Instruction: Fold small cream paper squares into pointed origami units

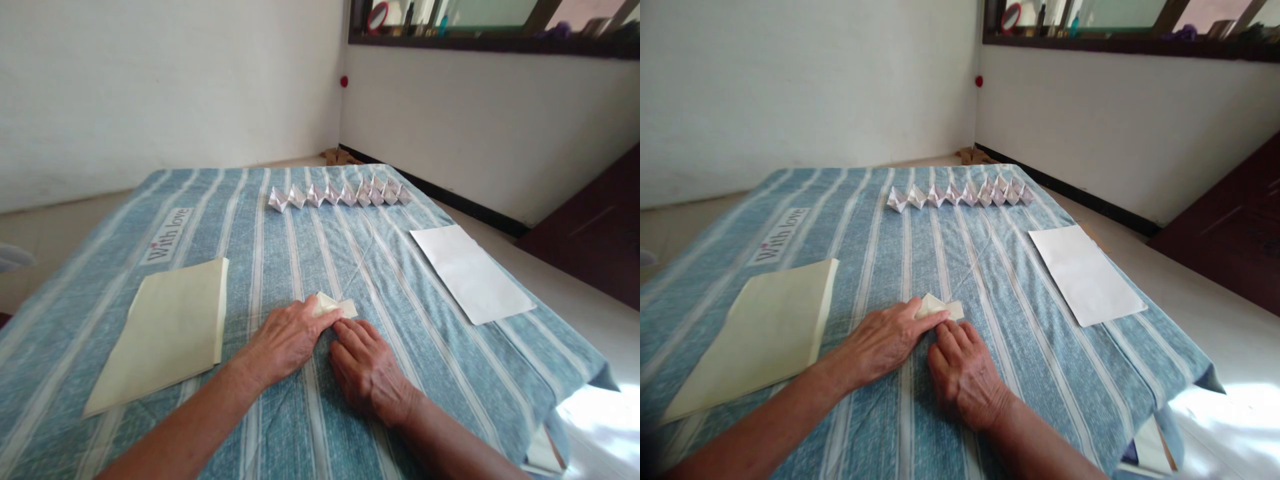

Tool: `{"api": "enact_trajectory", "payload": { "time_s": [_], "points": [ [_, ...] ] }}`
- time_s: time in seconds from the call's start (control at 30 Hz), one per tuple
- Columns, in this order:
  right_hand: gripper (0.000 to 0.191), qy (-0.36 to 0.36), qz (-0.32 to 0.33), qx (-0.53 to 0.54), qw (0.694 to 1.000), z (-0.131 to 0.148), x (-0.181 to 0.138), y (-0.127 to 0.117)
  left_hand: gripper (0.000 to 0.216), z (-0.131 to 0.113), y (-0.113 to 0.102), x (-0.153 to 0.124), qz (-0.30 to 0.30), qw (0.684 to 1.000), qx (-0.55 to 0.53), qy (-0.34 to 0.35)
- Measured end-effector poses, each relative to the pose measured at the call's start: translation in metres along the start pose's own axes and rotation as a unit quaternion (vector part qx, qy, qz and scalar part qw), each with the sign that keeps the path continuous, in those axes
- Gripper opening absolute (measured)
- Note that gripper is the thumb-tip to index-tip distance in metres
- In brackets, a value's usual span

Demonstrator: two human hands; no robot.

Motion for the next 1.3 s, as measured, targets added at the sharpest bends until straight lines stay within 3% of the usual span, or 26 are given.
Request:
{"api": "enact_trajectory", "payload": {
  "time_s": [0.73,1.3],
  "points": [
    [0.022,0.03,-0.069,-0.045,0.996,0.0,-0.0018,-0.0031,0.047,0.0026,0.0039,0.0006,0.012,1.0,0.007,-0.001],
    [0.013,0.07,-0.024,-0.081,0.994,-0.0027,-0.0053,0.0037,0.055,0.0007,0.0011,0.0017,0.025,0.999,0.04,-0.004]
  ]
}}
Point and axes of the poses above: each hand's wrist, its own x-axis towards the middle knuckle, its own y-axis out of the palm, z = x × y, the point moved 1 cm from there along x, towards the middle knuckle, and after that the axes turned 4 degrees about -y, right-handed, at the moved point
